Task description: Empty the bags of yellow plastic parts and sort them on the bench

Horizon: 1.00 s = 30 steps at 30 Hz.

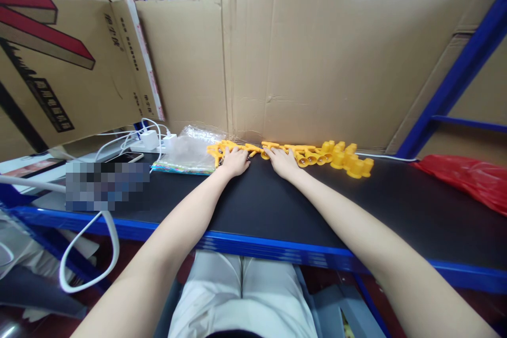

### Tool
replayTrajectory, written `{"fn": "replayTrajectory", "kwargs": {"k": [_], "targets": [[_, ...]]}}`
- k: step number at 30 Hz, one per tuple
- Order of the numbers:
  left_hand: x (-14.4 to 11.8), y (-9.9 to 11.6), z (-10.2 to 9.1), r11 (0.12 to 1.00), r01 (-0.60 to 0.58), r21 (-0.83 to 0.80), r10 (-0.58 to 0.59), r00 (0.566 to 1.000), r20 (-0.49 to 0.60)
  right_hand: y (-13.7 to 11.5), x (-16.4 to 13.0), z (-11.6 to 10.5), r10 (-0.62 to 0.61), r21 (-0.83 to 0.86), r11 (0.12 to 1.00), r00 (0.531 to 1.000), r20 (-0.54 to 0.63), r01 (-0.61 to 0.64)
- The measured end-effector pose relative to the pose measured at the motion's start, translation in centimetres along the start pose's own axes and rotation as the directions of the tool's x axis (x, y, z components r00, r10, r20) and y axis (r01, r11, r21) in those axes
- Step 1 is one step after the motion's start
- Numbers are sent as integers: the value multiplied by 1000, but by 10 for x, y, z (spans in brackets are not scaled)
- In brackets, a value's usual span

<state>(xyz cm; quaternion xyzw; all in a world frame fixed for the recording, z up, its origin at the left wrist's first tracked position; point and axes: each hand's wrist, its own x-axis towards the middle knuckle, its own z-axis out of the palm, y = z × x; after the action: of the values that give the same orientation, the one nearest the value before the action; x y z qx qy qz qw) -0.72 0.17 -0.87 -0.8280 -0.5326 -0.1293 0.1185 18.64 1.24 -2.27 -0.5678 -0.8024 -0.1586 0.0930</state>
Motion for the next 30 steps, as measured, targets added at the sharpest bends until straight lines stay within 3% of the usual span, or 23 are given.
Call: {"fn": "replayTrajectory", "kwargs": {"k": [9,15,24,27,30], "targets": [[-1,2,1,996,-41,-76,39,999,-31,-1,-1,-1,12,-19,1000,1000,-16,-12],[3,0,9,993,-94,-68,96,995,28,-3,-3,-5,-40,-99,994,999,-9,39],[8,2,11,993,-34,-109,22,994,-110,-7,-4,-8,-31,-109,994,999,-23,29],[8,-1,6,983,-27,-180,-16,972,-233,-6,-4,-8,-10,-82,997,1000,-21,9],[8,-5,1,959,-74,-274,-39,922,-386,-7,-5,-8,-3,-46,999,1000,-22,2]]}}
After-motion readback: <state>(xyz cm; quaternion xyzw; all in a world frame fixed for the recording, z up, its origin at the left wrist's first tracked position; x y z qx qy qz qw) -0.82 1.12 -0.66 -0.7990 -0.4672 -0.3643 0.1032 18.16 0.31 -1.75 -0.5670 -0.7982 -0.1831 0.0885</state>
